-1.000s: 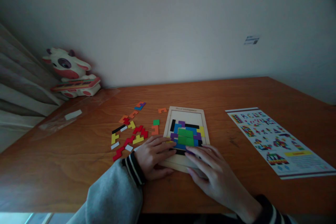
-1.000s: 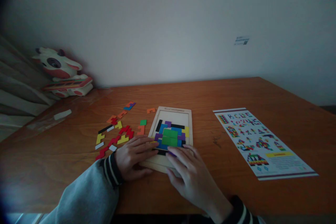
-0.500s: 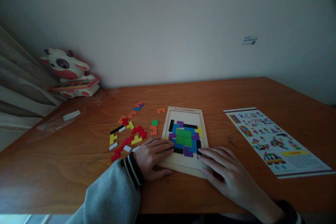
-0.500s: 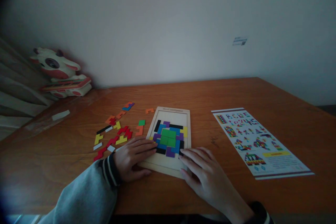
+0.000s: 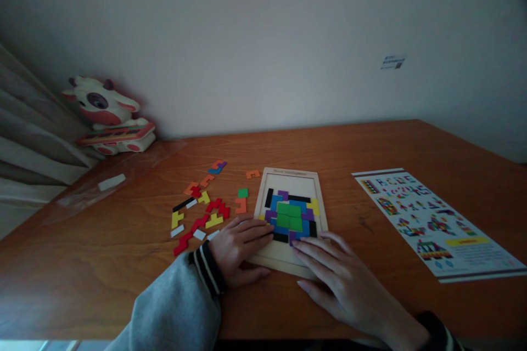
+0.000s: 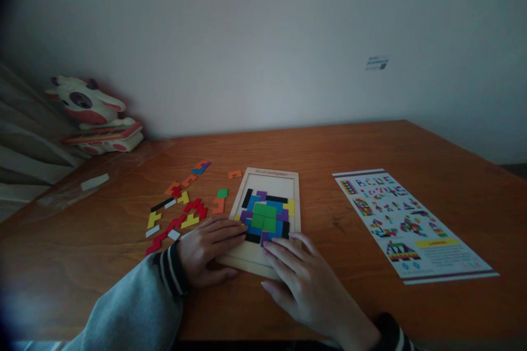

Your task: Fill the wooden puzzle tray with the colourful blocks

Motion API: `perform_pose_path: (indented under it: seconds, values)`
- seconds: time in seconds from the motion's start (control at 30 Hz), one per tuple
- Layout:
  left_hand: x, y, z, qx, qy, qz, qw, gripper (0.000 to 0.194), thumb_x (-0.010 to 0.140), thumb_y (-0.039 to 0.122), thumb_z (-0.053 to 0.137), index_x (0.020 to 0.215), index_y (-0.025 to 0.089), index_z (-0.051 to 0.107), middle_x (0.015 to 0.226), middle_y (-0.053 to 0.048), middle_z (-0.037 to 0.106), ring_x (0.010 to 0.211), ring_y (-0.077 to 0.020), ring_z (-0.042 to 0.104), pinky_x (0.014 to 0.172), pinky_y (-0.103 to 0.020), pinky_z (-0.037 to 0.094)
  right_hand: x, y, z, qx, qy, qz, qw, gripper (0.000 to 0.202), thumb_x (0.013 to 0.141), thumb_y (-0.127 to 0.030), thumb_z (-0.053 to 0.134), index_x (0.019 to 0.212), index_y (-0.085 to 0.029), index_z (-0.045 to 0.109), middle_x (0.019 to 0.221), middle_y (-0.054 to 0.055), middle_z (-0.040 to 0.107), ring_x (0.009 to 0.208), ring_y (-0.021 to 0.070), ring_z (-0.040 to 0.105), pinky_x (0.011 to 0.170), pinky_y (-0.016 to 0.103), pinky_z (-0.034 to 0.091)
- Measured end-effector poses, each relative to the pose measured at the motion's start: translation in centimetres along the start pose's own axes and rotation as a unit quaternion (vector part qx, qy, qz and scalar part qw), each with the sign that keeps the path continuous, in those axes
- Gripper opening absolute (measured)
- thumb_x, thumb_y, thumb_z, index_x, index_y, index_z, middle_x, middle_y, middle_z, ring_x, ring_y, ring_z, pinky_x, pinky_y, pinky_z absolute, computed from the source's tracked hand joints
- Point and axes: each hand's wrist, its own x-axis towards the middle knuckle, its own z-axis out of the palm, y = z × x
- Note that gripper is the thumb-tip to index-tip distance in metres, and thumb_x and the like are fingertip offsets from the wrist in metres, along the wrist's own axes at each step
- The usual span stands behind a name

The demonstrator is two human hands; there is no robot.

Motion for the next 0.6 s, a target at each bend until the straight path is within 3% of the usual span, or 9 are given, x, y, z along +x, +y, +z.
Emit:
perform_pose_path:
  seconds: [0.2, 0.6]
  values:
    - [0.0, 0.0, 0.1, -0.008, 0.0, 0.001, 1.0, 0.056, 0.089, 0.05, 0.06, 0.133, 0.015, 0.056, 0.134, -0.016, 0.063, 0.124, -0.0302, 0.057, 0.105, -0.049, 0.045, 0.1, 0.0, 0.1, -0.005, -0.012, 0.003, 1.0, 0.04, 0.095, -0.031, 0.059, 0.132, -0.015, 0.06, 0.131, 0.01, 0.067, 0.114, 0.0243, 0.063, 0.099, 0.046, 0.048]
    - [-0.2, 0.0, 0.5, 0.001, 0.01, -0.003, 1.0, 0.059, 0.09, 0.056, 0.054, 0.132, 0.014, 0.057, 0.134, -0.017, 0.063, 0.123, -0.03, 0.058, 0.106, -0.049, 0.044, -1.2, 1.1, 1.2, -0.043, 0.009, 0.025, 0.999, 0.048, 0.091, -0.039, 0.063, 0.135, -0.02, 0.058, 0.129, 0.006, 0.068, 0.112, 0.0231, 0.064, 0.1, 0.039, 0.049]
